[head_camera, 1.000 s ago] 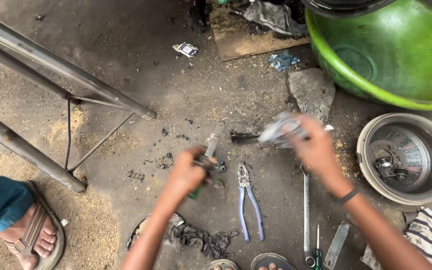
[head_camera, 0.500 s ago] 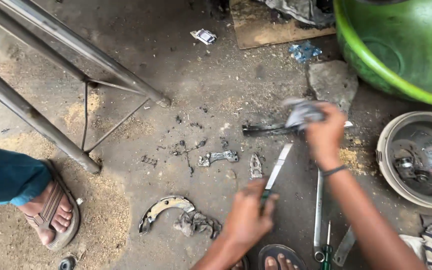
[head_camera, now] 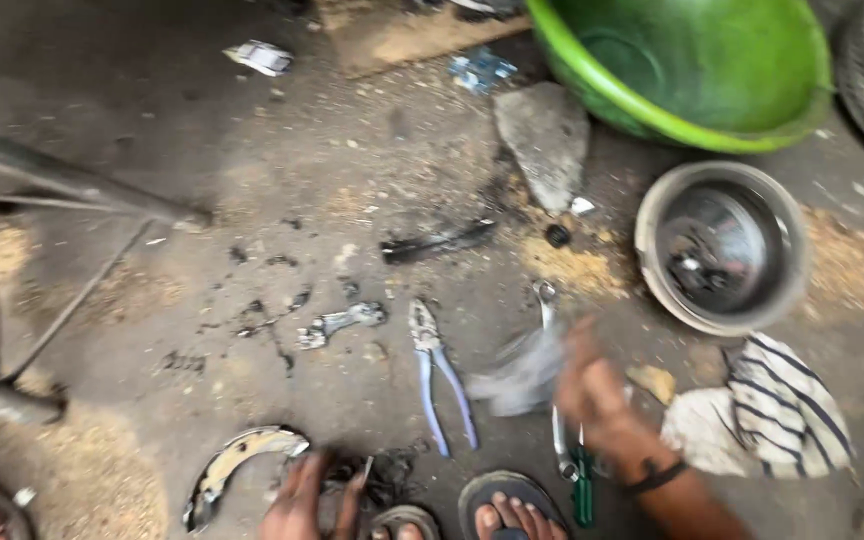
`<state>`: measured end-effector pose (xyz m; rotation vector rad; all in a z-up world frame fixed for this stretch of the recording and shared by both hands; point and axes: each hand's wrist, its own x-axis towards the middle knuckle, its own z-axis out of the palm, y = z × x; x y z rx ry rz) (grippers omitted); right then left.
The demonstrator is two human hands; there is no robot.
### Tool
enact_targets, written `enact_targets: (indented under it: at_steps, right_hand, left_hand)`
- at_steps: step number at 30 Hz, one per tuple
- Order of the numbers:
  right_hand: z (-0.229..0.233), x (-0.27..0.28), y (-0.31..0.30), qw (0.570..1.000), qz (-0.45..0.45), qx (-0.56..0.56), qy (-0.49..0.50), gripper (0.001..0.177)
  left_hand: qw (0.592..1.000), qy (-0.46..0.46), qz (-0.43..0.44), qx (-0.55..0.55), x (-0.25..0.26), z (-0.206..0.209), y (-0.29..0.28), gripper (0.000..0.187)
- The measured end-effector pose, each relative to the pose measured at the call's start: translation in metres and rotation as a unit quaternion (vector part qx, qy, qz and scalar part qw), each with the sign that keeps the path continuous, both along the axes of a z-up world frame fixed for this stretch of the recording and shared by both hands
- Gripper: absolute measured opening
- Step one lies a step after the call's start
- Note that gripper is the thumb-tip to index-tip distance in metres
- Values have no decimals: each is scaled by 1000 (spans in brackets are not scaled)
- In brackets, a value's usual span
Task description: Cleaning and inspecting drum brake components including shoes and springs using a rag and a basin of fluid.
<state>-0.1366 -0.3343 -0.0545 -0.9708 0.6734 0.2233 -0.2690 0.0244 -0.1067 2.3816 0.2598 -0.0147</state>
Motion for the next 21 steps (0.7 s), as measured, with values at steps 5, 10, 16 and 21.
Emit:
enact_targets:
  at_steps: [5,10,16,21]
  right_hand:
    - [23,-55,58,972,150,180,-3,45]
    - [-19,-98,13,929,246,-235,-147,35]
    - [11,-113,-45,706,114,-697,-49,40]
    - [6,-102,-33,674,178,-715,56,45]
  left_hand:
    - [970,-37,-154,-183,59,77,-85,65]
    - [956,-74,-276,-70,72,49,-81,50]
    - [953,-54,-291,64,90,58,-69,17]
    - [936,118,-315,99,102,105,-95,77]
